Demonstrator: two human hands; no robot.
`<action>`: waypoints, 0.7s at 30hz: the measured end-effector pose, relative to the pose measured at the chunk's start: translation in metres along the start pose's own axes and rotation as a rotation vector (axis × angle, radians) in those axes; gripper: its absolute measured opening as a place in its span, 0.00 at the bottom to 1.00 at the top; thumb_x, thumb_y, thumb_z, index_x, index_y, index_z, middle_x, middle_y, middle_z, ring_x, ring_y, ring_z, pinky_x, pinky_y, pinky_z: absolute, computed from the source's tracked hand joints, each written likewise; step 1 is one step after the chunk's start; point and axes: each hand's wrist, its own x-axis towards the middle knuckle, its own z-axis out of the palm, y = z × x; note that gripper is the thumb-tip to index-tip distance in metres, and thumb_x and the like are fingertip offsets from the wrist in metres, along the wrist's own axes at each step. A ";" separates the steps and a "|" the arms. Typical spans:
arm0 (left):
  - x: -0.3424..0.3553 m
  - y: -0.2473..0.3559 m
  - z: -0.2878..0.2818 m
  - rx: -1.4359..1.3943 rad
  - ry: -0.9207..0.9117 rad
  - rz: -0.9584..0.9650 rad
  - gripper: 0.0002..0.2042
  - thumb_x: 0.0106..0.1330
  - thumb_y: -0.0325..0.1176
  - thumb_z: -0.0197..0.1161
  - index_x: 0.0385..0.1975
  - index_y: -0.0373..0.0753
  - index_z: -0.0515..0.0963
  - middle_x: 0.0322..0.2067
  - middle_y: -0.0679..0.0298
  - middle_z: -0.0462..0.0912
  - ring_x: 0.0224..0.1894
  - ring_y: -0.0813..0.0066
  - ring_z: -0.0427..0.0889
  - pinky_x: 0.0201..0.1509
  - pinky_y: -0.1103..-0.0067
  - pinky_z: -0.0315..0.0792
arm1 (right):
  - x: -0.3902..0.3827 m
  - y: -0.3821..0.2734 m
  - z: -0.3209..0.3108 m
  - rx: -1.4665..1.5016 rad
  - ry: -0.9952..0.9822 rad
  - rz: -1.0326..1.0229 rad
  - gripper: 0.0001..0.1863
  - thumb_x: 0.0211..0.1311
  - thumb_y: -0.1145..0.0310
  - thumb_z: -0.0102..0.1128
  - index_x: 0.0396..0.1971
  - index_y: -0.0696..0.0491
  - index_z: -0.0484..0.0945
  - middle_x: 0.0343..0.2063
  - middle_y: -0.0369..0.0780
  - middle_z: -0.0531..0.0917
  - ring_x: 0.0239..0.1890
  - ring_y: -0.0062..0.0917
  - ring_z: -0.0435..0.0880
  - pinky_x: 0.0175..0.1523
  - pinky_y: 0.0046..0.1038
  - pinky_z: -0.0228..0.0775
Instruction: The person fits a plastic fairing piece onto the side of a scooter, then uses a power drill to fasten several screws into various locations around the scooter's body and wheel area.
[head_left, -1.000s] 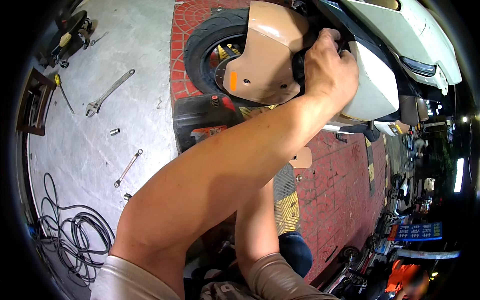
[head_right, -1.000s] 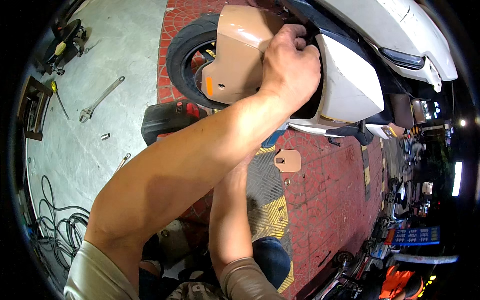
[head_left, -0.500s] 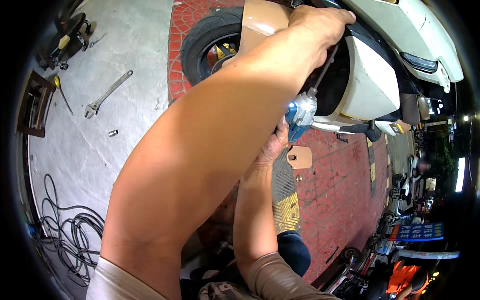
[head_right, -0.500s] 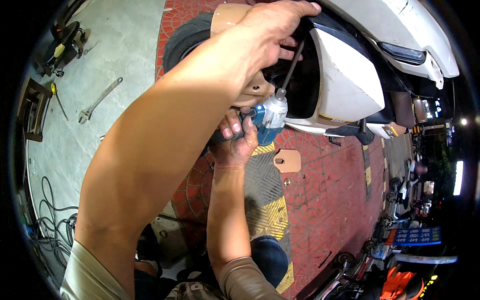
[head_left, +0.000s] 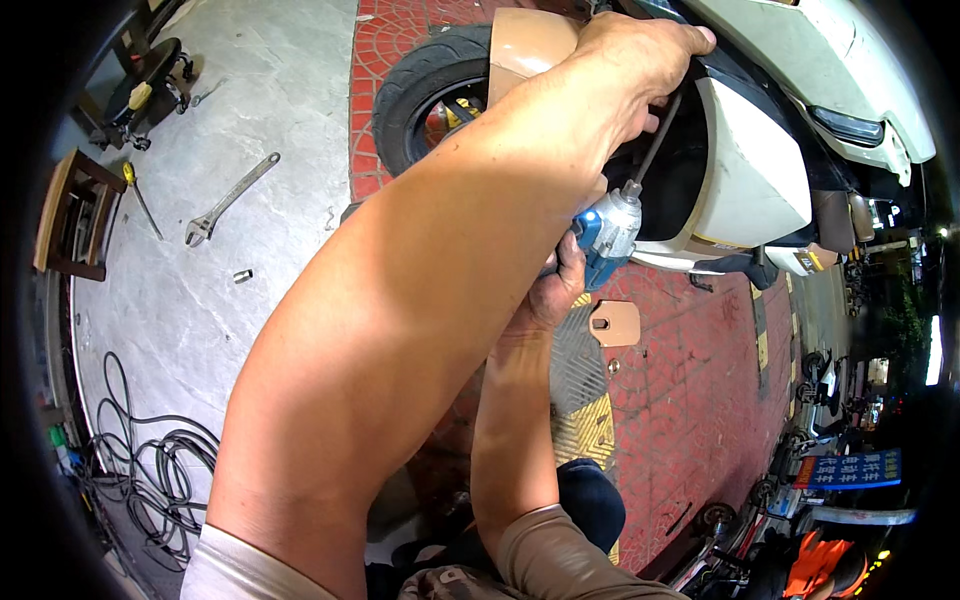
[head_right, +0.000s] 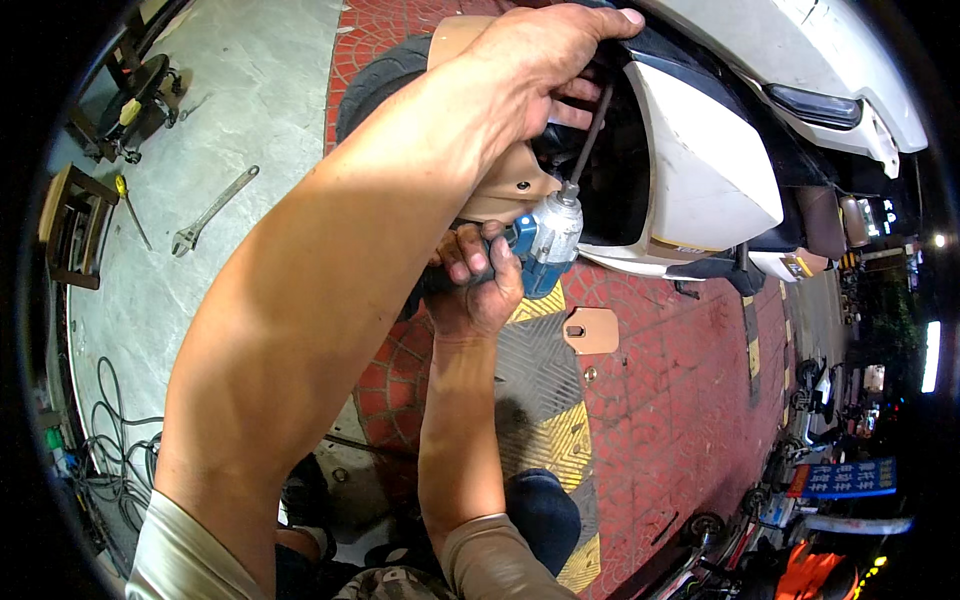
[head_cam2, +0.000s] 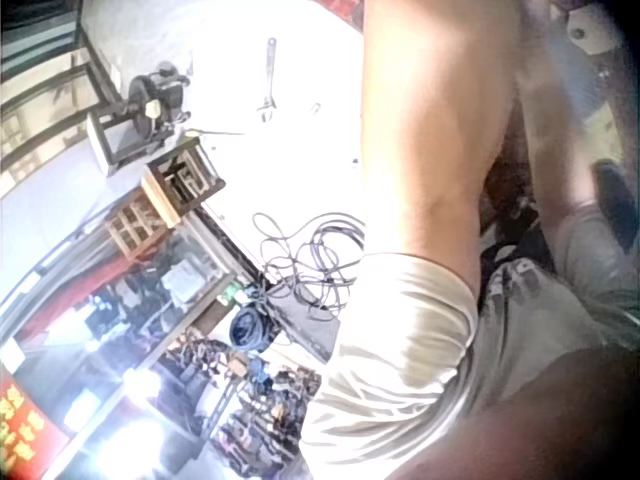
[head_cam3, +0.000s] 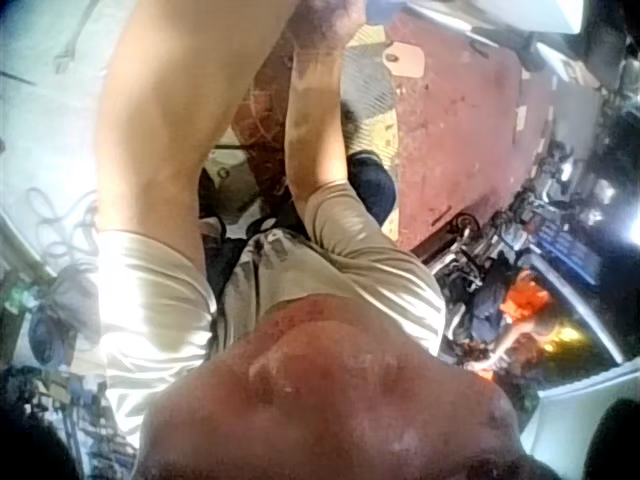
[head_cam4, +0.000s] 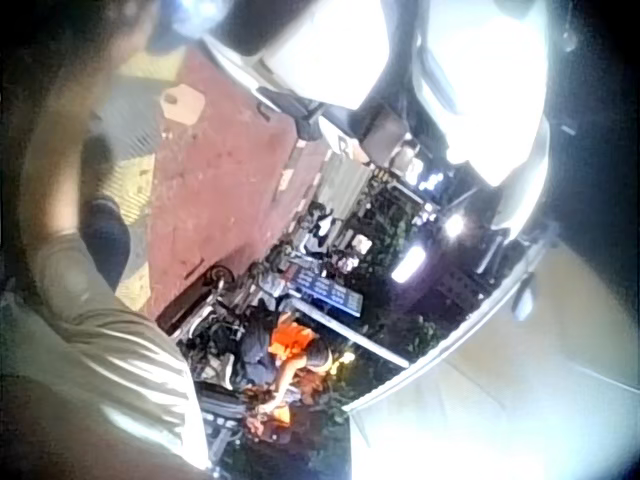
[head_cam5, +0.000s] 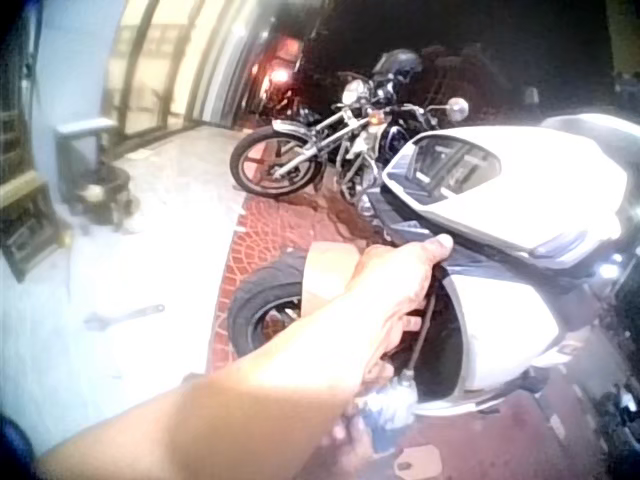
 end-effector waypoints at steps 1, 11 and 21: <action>0.000 0.000 0.000 0.005 -0.005 0.006 0.24 0.66 0.43 0.71 0.53 0.27 0.80 0.47 0.45 0.86 0.49 0.53 0.86 0.53 0.60 0.80 | 0.001 0.002 0.002 0.010 -0.006 0.009 0.10 0.74 0.59 0.55 0.47 0.45 0.81 0.22 0.28 0.73 0.27 0.20 0.72 0.46 0.33 0.69; -0.026 0.020 -0.002 -0.085 -0.168 -0.094 0.26 0.72 0.46 0.63 0.59 0.30 0.74 0.49 0.48 0.83 0.48 0.53 0.81 0.52 0.58 0.75 | 0.003 0.001 0.004 0.025 0.025 -0.024 0.10 0.74 0.59 0.55 0.45 0.45 0.82 0.22 0.28 0.71 0.27 0.20 0.70 0.45 0.33 0.67; -0.025 0.004 -0.007 -0.032 -0.252 -0.035 0.22 0.72 0.47 0.62 0.52 0.32 0.78 0.40 0.54 0.85 0.39 0.62 0.84 0.44 0.64 0.79 | 0.008 -0.005 0.008 0.042 -0.039 -0.026 0.09 0.73 0.61 0.55 0.40 0.47 0.81 0.22 0.29 0.69 0.27 0.21 0.68 0.43 0.34 0.64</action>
